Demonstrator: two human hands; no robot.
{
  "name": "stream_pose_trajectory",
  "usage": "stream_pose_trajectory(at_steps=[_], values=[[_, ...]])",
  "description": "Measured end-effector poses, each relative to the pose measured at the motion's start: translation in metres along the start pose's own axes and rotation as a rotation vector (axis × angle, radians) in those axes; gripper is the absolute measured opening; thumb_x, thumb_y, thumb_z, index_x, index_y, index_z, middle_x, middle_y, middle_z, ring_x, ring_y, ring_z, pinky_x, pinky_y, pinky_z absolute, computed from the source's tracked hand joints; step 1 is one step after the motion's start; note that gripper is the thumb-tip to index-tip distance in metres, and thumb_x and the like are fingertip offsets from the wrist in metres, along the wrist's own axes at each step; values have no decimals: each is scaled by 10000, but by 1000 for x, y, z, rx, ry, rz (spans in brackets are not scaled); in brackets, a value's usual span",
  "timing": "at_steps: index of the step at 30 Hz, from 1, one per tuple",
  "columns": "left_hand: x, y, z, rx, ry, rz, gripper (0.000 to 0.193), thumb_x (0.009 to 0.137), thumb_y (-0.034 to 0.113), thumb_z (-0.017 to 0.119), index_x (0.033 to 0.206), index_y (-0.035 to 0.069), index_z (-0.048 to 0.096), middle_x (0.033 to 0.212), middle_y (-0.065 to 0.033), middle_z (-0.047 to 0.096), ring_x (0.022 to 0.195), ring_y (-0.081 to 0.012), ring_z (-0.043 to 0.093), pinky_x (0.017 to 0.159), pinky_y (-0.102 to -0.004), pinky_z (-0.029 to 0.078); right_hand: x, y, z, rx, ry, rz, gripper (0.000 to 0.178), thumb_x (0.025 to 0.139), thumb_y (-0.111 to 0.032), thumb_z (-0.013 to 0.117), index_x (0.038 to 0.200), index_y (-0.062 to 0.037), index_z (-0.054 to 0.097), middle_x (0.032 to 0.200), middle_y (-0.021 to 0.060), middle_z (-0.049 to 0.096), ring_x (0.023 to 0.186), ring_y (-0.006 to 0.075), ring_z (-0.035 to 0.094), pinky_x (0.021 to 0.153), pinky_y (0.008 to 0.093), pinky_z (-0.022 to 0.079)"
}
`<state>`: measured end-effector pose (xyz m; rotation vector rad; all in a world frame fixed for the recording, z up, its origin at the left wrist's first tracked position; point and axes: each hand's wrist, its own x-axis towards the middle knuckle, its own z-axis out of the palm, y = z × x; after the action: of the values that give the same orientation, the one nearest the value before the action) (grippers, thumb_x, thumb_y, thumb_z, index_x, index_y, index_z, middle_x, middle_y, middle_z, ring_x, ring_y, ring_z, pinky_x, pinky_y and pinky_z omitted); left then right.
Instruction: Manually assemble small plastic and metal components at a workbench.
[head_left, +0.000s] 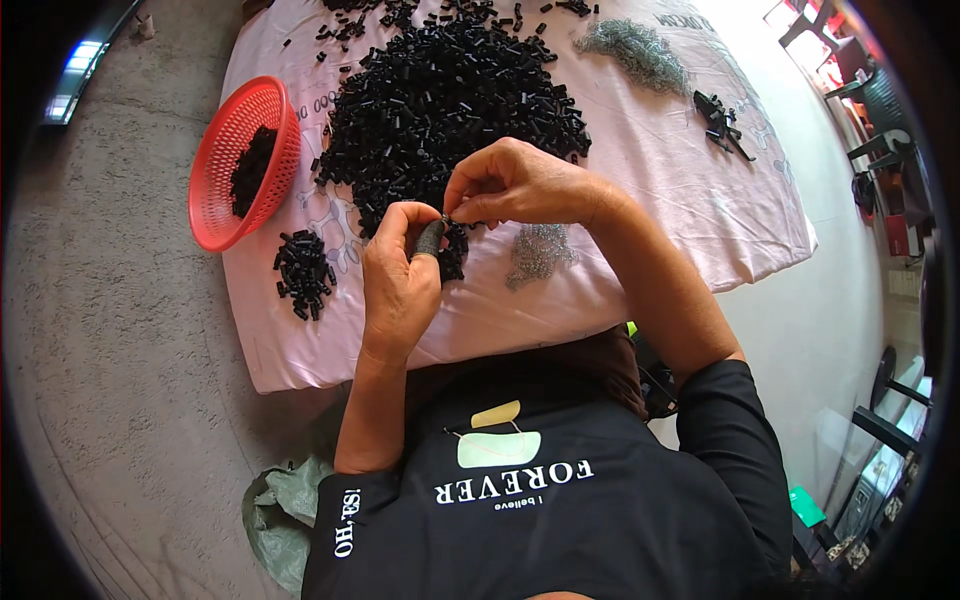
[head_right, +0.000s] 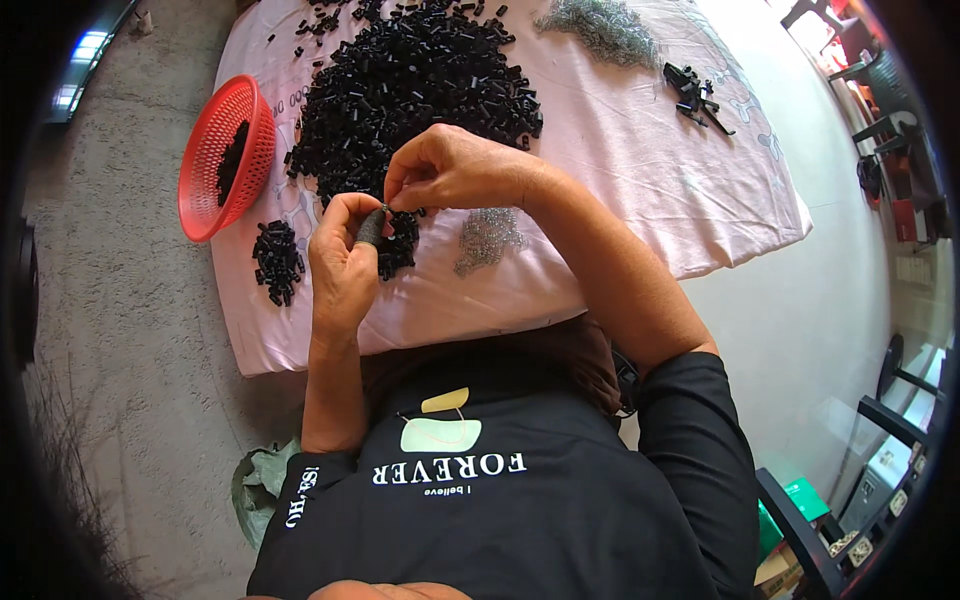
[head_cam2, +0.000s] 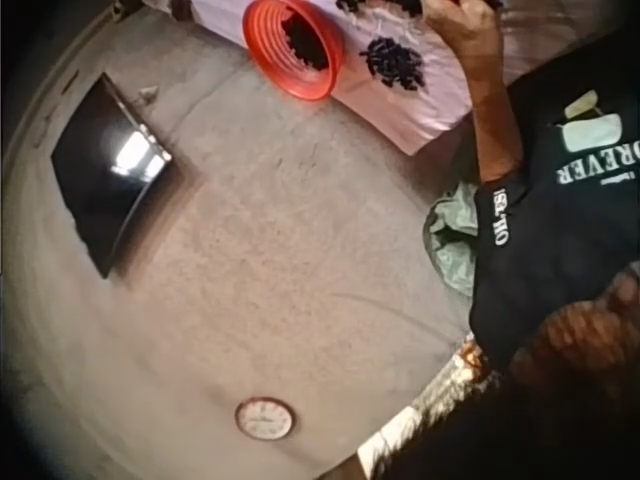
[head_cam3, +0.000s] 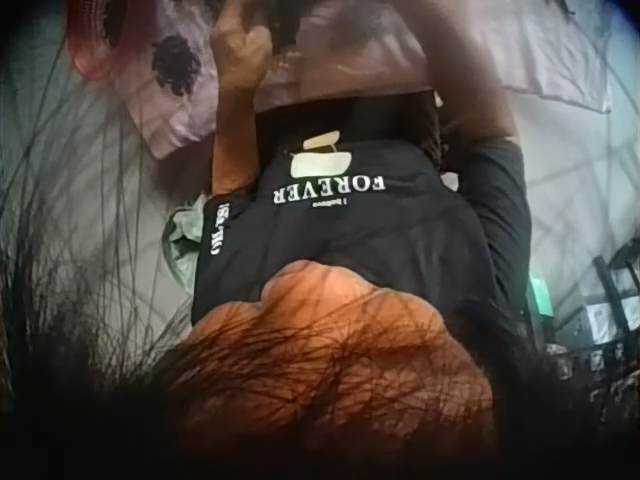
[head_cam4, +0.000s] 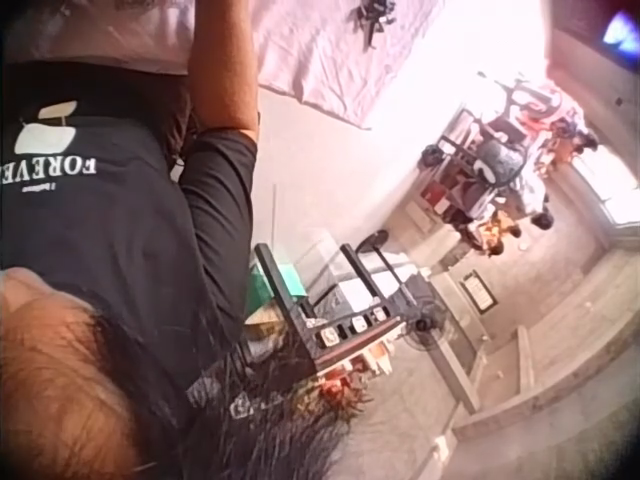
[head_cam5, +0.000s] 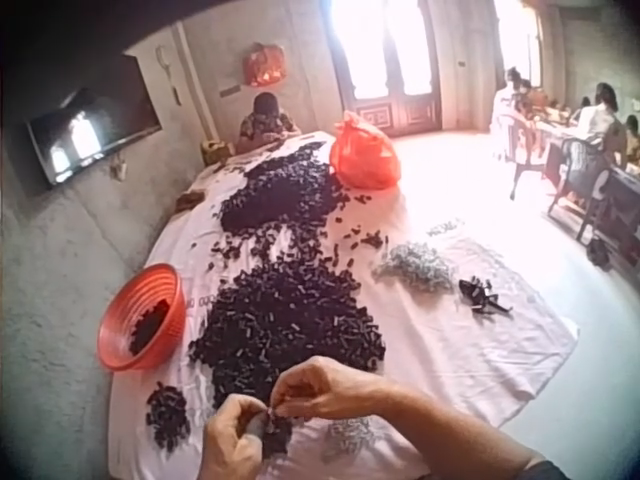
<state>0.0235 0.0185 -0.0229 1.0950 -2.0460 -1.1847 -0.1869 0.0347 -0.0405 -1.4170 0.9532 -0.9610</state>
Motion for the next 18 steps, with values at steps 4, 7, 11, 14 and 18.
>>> stream_pose_trajectory(at_steps=[4,7,11,14,18], values=[[3,1,4,-14,50,29,340,719,-132,426,994,-13,586,840,-74,620,777,-130,591,738,-267,492,0,-4,2,-95,40,-21,136,875,-123,687,904,10,690,751,-7,643,700,43,583,631,211,478],[4,0,6,-7,52,40,330,723,-134,444,996,-14,587,844,-70,622,769,-124,593,728,-267,497,-1,-4,1,-135,52,-22,131,876,-119,681,900,10,684,747,-6,637,703,45,581,631,214,479],[2,7,10,-43,56,4,307,725,-130,478,988,-17,589,853,-76,622,747,-136,603,698,-278,509,1,2,1,-79,52,13,131,879,-120,676,908,8,677,756,-6,638,703,45,579,633,217,484],[2,6,9,93,67,70,293,724,-126,497,979,-18,594,856,-85,621,733,-154,612,683,-285,514,1,1,1,-87,41,20,130,883,-120,673,903,8,673,763,-5,640,708,46,585,634,219,487],[2,5,8,118,91,106,287,717,-124,508,970,-21,597,865,-94,619,721,-170,621,680,-290,517,1,1,2,-84,44,10,130,891,-120,667,897,9,670,760,-4,641,713,47,591,633,218,488]])
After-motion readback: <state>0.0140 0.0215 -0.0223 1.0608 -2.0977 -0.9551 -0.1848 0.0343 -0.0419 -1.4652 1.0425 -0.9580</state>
